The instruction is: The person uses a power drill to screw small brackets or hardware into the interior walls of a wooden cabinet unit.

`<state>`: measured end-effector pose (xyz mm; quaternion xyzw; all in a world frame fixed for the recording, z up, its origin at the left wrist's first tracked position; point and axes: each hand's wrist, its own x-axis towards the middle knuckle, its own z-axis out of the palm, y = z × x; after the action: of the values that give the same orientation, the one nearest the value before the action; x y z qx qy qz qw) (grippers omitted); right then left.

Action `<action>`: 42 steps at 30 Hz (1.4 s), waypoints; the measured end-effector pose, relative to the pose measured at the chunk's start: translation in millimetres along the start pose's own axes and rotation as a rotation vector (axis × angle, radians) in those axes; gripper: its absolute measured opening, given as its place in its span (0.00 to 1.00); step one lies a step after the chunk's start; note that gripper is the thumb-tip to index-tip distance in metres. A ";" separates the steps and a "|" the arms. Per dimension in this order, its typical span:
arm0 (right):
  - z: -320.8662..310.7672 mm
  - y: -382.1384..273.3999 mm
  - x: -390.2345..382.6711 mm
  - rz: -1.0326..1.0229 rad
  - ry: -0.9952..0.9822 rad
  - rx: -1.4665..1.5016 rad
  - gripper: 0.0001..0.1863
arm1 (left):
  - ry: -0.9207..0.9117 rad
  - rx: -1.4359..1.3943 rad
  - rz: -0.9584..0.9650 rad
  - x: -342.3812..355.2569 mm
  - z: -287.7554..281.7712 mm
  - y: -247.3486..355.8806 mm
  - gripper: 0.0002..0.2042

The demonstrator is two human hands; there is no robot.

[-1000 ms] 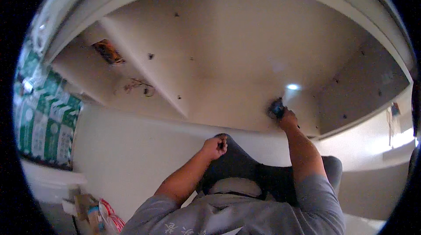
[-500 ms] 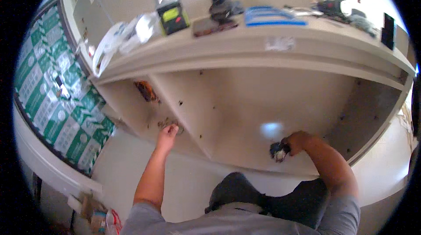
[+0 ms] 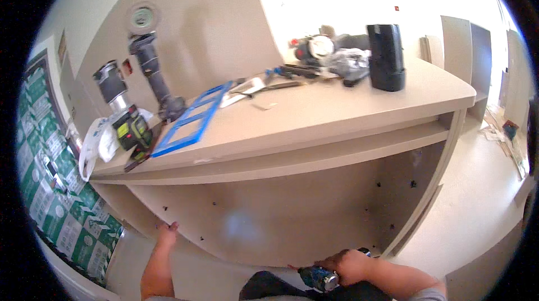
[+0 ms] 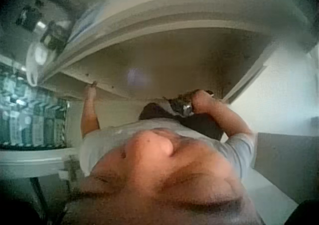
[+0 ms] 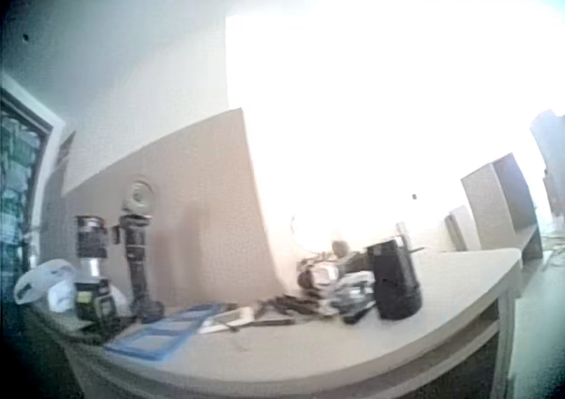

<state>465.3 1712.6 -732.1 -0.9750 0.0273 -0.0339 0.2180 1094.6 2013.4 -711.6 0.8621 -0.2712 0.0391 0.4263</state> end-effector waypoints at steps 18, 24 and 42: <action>62.0 85.8 68.1 -0.007 -0.005 0.113 0.26 | -0.061 0.236 -0.025 -25.9 5.6 70.4 0.19; 46.5 -25.1 177.6 -0.101 -0.186 -0.118 0.25 | -0.152 0.241 0.017 -35.1 -12.6 53.1 0.20; 94.6 -414.0 434.1 -0.068 0.048 0.177 0.23 | -0.360 -1.505 -1.121 -118.7 -243.3 -313.9 0.14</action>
<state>921.1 2097.2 -617.2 -0.9512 -0.0036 -0.0667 0.3013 1190.8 2402.5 -817.0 0.3593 0.1655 -0.4885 0.7777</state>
